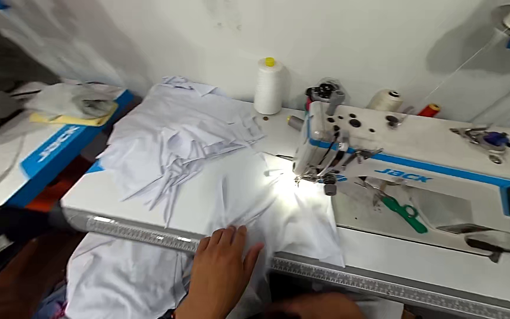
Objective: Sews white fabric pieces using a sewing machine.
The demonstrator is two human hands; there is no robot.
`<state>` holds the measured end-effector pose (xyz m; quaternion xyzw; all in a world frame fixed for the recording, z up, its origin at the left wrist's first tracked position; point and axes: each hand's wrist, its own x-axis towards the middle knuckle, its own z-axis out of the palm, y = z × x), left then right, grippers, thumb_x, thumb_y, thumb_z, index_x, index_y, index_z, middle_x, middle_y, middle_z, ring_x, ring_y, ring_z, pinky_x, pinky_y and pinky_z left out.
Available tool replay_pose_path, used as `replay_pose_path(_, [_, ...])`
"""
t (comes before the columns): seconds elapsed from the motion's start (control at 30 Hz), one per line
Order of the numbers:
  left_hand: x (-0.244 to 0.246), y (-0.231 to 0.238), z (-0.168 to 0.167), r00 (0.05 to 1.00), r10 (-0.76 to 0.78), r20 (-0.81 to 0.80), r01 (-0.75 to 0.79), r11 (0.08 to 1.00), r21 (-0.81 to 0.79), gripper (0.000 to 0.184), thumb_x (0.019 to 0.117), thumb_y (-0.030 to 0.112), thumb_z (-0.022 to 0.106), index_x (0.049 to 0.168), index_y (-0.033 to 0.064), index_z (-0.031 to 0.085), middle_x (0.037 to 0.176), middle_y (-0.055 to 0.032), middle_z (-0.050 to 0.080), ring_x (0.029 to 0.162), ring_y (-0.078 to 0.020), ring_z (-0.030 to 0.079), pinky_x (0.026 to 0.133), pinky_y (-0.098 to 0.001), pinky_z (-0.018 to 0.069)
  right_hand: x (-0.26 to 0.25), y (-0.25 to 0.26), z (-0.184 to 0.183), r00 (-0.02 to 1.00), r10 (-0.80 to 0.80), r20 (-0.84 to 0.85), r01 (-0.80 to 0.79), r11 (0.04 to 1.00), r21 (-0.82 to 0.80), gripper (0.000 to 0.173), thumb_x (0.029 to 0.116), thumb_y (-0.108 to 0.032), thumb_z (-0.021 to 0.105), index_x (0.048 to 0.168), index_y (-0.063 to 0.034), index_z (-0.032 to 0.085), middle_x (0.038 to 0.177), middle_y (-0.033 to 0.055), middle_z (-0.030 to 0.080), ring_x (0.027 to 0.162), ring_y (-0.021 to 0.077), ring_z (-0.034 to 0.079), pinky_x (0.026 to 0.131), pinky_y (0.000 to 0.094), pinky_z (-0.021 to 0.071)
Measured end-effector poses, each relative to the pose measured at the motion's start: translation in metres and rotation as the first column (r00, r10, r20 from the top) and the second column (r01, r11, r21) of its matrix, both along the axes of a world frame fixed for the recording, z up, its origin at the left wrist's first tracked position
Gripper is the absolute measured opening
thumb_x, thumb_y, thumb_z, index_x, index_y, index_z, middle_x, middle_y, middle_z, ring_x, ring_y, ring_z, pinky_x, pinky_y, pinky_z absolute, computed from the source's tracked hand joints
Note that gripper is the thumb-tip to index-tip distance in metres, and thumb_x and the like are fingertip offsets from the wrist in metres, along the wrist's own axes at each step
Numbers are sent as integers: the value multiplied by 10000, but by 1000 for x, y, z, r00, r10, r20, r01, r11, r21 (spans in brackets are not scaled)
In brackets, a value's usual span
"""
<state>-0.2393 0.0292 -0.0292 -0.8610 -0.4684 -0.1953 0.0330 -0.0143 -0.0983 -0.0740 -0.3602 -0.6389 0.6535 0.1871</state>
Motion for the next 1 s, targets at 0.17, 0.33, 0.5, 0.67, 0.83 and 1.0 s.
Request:
replay_pose_path(0.17, [-20,10,-28,949,234,210,-223,972,-73,454,954,377,638,1026,-69,683,1176,-308,633,1139,-519,589,871,-665,482,-58,8,-107,256,-688,-678,522,689,-502,598,800,-509,820,1265,-155,695,1246,66,725,1195,247,671,1063,496,520])
replay_pose_path(0.33, [-114,-9,-12,587,222,779,293,838,-460,284,1081,279,462,1048,68,650,906,-22,666,824,-119,664,779,-355,592,-77,-7,-100,235,-505,-831,274,854,-441,780,825,-682,692,1401,-160,629,1426,127,622,1337,337,571,1104,562,460])
replay_pose_path(0.5, [-243,-50,29,246,224,943,566,757,-327,175,980,450,629,927,301,704,794,139,673,699,37,641,630,-159,556,-146,-6,-86,269,-426,-864,122,905,-408,819,760,-804,642,1372,-260,656,1354,42,676,1253,249,641,993,495,558])
replay_pose_path(0.67, [-343,-93,89,301,92,949,284,942,-181,150,952,373,671,837,276,668,755,165,644,697,59,616,664,-109,499,-186,-7,-11,422,-187,-887,-74,968,-239,406,980,-397,652,1368,-275,656,1292,-120,706,1189,-19,640,1025,213,516])
replay_pose_path(0.83, [-388,-73,53,146,433,889,55,894,-444,261,1018,258,512,831,289,691,737,161,674,655,77,618,591,-115,534,-224,34,-6,510,-435,-742,-58,843,-534,274,971,-390,666,1197,-254,739,1115,-17,762,1007,110,724,874,325,603])
replay_pose_path(1.0, [-414,-16,11,-68,469,881,-140,870,-474,337,1103,226,331,907,219,605,770,96,701,688,-15,681,642,-217,600,-279,119,19,563,-685,-463,295,690,-661,60,1028,-137,543,1055,-147,595,833,12,674,632,53,602,604,207,519])
